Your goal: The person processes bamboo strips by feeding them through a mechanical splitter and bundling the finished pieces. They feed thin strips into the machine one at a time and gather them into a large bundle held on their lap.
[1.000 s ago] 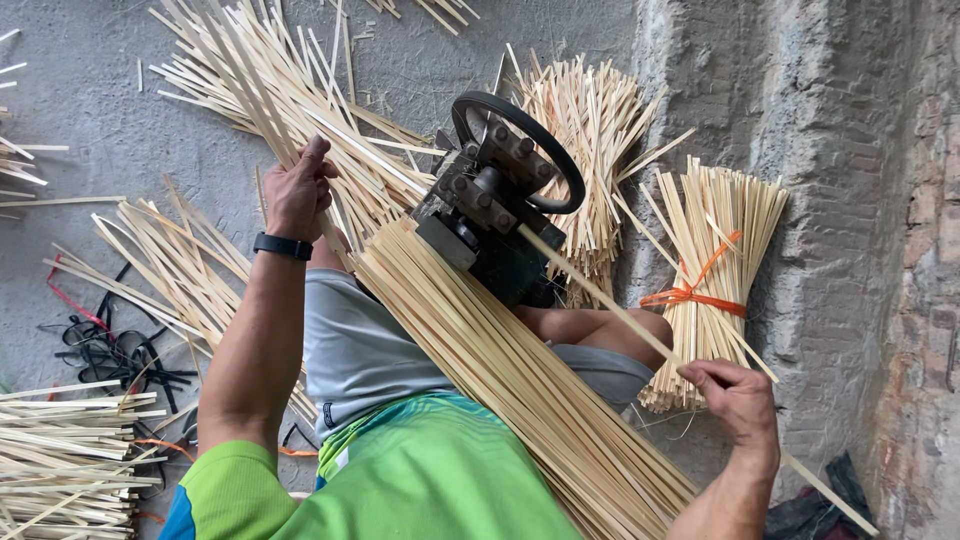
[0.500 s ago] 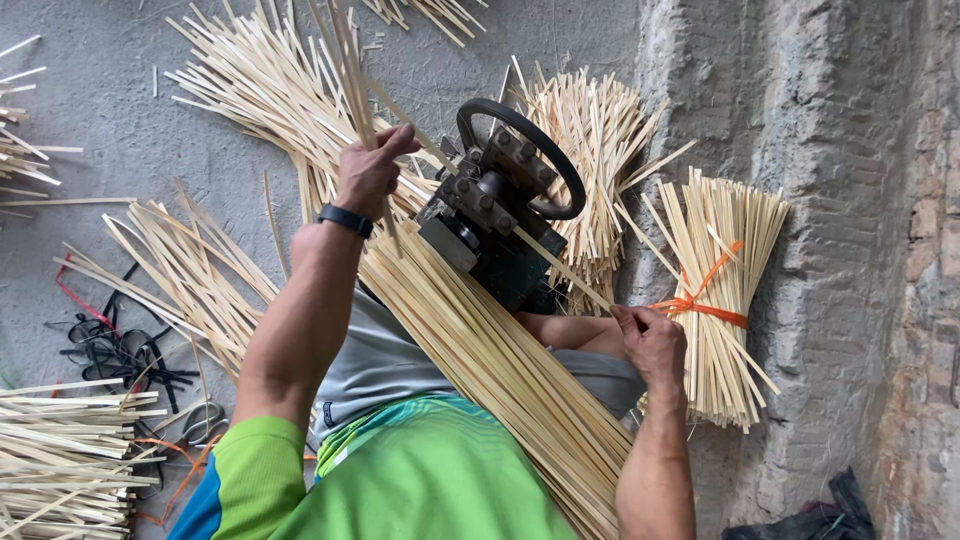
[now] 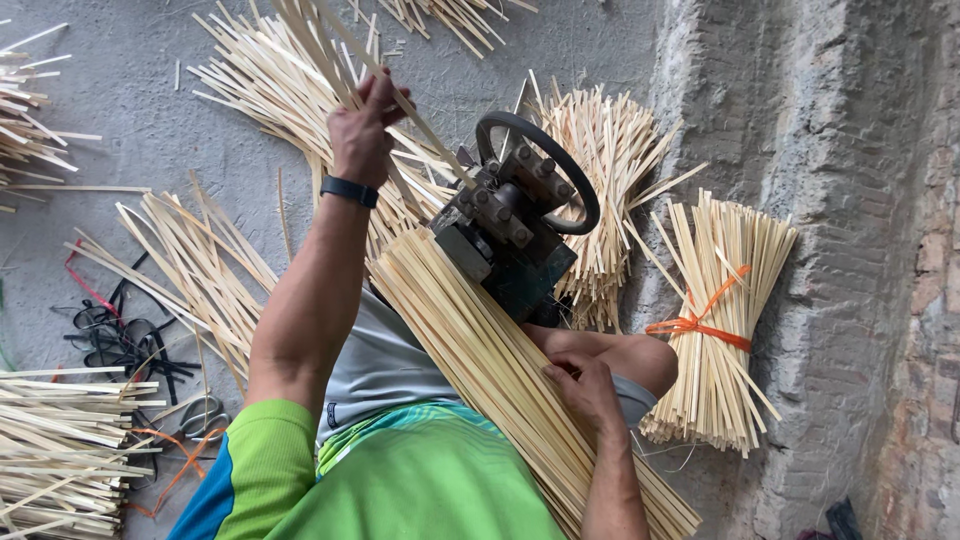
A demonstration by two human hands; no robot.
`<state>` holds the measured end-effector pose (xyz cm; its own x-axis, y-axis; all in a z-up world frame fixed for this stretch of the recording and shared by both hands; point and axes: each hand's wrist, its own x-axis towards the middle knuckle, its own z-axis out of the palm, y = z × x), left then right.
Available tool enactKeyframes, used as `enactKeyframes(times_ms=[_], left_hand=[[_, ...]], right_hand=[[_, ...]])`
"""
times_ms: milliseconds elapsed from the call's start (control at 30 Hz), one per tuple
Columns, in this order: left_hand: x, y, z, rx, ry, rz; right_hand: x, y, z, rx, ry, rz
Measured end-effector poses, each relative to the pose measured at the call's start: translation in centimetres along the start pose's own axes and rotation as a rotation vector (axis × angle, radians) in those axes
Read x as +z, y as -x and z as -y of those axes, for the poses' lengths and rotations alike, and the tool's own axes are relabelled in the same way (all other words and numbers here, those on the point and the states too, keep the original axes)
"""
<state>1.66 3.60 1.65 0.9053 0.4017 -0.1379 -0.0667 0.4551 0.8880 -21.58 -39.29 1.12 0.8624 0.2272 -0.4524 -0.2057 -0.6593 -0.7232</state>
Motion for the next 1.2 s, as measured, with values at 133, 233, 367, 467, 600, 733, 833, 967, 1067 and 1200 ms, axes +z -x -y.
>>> enactKeyframes(times_ms=[133, 233, 367, 467, 600, 733, 833, 967, 1067, 1200], left_hand=[[-0.8, -0.3, -3.0, 0.116, 0.229, 0.018], [-1.7, 0.1, -4.1, -0.029, 0.275, 0.003], [-2.3, 0.6, -3.2, -0.104, 0.342, 0.008], [-3.0, 0.4, -2.2, -0.156, 0.405, -0.032], [-4.9, -2.0, -1.0, -0.180, -0.004, -0.256], [-7.7, -2.7, -0.2, -0.203, -0.256, -0.505], [-8.1, -0.1, -0.1, -0.258, -0.221, -0.281], [-5.9, 2.4, 0.3, -0.302, -0.177, -0.228], [-3.8, 3.9, 0.6, -0.332, -0.165, -0.184], [-0.9, 4.7, 0.7, -0.337, -0.279, -0.092]], right_hand=[[0.1, 0.4, -0.3, 0.026, 0.039, 0.017], [0.4, 0.7, -0.8, 0.035, 0.136, -0.121], [-0.5, 1.1, -2.6, -0.021, 0.213, -0.182], [-1.5, 1.5, -3.0, -0.044, 0.173, -0.238], [-3.9, 2.9, -3.6, -0.167, 0.059, -0.297], [-8.1, 5.0, -5.1, 0.133, 0.074, -0.295], [-10.0, 6.2, -5.9, 0.022, 0.071, -0.421], [-10.4, 5.2, -7.1, -0.050, 0.271, -0.598], [-8.8, 2.5, -8.1, 0.010, 0.431, -0.616], [-6.6, -0.4, -7.3, -0.188, 0.274, -0.598]])
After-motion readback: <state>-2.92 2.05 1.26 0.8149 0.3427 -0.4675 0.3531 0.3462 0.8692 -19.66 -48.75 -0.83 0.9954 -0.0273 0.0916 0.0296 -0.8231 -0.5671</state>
